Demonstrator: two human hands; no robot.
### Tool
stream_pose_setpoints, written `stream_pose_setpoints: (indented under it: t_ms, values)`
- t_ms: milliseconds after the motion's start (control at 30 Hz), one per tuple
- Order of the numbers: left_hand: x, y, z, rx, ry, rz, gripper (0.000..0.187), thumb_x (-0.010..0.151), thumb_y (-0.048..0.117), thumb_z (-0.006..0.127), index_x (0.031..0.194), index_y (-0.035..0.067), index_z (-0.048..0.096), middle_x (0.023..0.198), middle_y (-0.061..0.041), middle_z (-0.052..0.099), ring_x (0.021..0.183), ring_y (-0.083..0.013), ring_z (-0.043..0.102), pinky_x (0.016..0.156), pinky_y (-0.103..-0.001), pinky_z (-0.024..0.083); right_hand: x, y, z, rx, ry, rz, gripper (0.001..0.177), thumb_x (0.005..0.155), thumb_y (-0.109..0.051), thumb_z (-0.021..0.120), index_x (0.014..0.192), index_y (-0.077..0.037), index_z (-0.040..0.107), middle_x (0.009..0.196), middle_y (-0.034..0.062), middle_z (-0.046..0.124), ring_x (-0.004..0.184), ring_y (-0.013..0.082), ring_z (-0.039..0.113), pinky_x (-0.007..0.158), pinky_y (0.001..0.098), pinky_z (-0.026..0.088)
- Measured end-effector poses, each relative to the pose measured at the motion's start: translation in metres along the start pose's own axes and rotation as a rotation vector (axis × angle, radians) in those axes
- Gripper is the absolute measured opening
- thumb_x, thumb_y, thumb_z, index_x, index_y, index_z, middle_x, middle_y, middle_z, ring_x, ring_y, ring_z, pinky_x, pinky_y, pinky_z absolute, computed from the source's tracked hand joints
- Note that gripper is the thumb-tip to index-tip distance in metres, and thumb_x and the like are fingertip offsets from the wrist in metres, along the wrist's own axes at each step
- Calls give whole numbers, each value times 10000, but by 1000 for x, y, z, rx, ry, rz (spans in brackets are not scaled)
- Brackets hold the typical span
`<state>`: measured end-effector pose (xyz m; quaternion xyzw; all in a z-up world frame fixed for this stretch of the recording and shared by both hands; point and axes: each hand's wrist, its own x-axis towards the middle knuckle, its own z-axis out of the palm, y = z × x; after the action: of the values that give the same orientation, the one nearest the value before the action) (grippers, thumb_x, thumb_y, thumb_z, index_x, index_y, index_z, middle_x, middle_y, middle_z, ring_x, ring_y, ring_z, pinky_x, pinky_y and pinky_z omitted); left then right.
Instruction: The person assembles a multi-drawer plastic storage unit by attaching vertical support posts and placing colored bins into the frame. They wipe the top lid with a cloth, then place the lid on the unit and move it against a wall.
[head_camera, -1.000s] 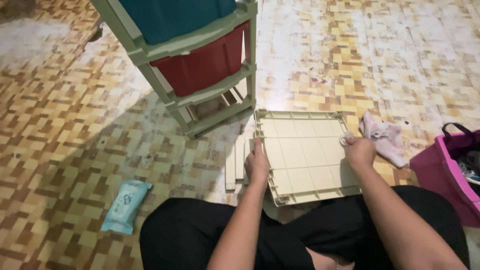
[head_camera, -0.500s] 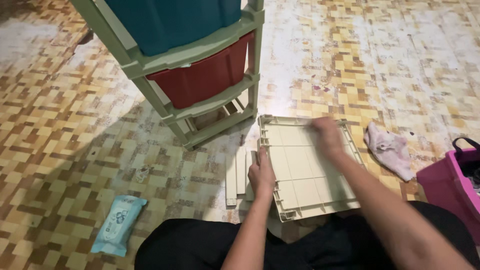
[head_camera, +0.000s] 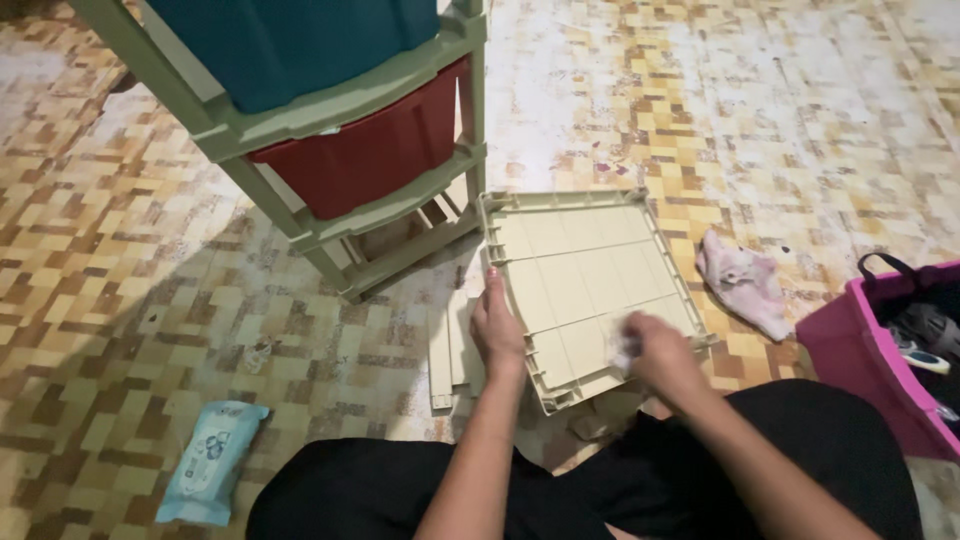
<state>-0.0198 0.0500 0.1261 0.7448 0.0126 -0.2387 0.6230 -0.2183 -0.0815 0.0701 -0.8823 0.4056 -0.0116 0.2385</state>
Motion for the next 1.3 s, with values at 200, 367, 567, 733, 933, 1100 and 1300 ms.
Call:
stream_pose_setpoints:
  t_ms: [200, 367, 567, 733, 933, 1100, 1300]
  values:
    - [-50, 13, 7, 63, -87, 593, 603, 1012, 625, 439, 1007, 67, 670, 859, -109, 654, 785, -259, 645, 728, -418, 531, -23, -49, -41, 738, -183, -71, 354, 851, 69, 601, 1128, -111, 730, 1041, 77, 779, 950, 185, 760, 854, 317, 622]
    - [-55, 0, 16, 400, -195, 1291, 531, 991, 617, 531, 989, 93, 612, 815, -61, 589, 714, -202, 589, 611, -345, 476, 60, 93, -67, 479, 97, 102, 362, 895, -88, 665, 1257, -86, 673, 1109, 146, 794, 1001, 255, 777, 891, 373, 621]
    - [-44, -47, 35, 900, -288, 1536, 540, 897, 612, 696, 1077, 114, 588, 916, -44, 587, 850, -202, 609, 753, -370, 495, 103, 238, -65, -54, 49, 209, 604, 853, -311, 755, 1423, -153, 633, 1299, 238, 669, 1138, 390, 678, 975, 460, 543]
    - [-34, -82, 45, 1140, -445, 1362, 532, 763, 574, 722, 1060, 151, 598, 1006, -59, 590, 995, -237, 594, 880, -465, 484, 112, 237, -53, -131, 214, 8, 556, 835, -412, 758, 1325, -164, 675, 1351, 186, 625, 1186, 384, 616, 1006, 461, 502]
    - [-44, -89, 45, 1214, -752, 1076, 577, 805, 537, 755, 1157, 101, 618, 1081, -103, 612, 1073, -290, 592, 866, -497, 484, 105, 189, -68, -85, 367, 143, 314, 947, -364, 699, 1155, -134, 750, 1189, 139, 732, 1142, 344, 683, 989, 455, 537]
    - [-30, -55, 46, 1027, -673, 739, 382, 955, 470, 676, 1051, 102, 690, 1023, -120, 680, 1010, -322, 636, 883, -499, 499, 74, 136, -111, 534, 652, -1, 349, 1039, -321, 639, 1276, -68, 591, 1162, 133, 712, 1097, 252, 666, 944, 415, 526]
    - [23, -67, 23, 714, -92, 571, 189, 934, 219, 630, 1049, 78, 681, 1088, -160, 664, 1060, -370, 626, 894, -491, 511, 32, 52, -104, 308, -11, -240, 392, 945, -332, 650, 1281, -138, 705, 1268, 53, 747, 1092, 202, 710, 952, 356, 540]
